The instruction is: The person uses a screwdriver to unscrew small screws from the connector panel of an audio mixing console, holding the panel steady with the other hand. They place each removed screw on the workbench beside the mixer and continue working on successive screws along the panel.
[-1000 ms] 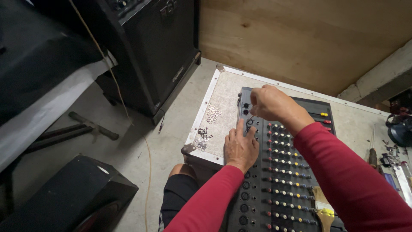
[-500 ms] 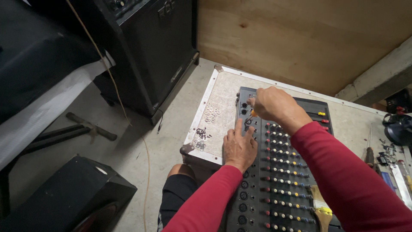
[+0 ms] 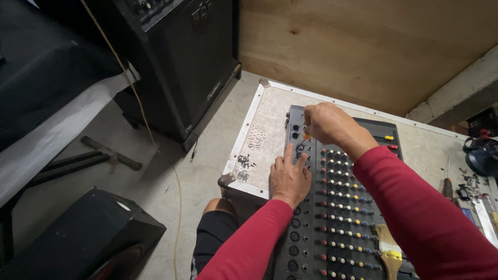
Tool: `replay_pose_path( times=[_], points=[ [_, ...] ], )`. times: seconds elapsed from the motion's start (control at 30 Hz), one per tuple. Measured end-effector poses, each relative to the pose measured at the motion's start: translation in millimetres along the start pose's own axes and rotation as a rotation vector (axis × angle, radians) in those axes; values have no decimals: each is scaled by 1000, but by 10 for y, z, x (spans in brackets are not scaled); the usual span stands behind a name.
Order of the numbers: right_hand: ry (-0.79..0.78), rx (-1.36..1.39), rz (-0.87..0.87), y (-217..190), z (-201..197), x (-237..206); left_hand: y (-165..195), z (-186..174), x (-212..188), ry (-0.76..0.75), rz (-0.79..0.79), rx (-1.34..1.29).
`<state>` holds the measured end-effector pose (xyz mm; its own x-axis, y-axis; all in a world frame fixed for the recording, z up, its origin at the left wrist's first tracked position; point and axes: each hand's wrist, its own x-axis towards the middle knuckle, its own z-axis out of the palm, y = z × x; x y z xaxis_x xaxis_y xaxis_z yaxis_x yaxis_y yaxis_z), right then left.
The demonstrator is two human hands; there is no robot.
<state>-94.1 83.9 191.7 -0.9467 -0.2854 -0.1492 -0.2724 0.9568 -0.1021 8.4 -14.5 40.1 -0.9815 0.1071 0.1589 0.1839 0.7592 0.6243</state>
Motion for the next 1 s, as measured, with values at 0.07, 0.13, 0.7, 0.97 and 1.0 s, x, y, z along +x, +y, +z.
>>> replay_pose_path(
  times=[0.07, 0.13, 0.7, 0.97, 1.0],
  points=[
    [25, 61, 14, -4, -1, -26, 0, 2, -5, -8, -4, -4],
    [16, 90, 27, -12, 1, -28, 2, -2, -7, -16, -9, -11],
    [-98, -134, 158, -140, -99, -156, 15, -38, 6, 21, 15, 6],
    [-90, -40, 134, -117, -82, -136, 22, -33, -6, 31, 18, -15],
    [-96, -38, 146, -110, -76, -127, 22, -35, -4, 20, 14, -13]
  ],
)
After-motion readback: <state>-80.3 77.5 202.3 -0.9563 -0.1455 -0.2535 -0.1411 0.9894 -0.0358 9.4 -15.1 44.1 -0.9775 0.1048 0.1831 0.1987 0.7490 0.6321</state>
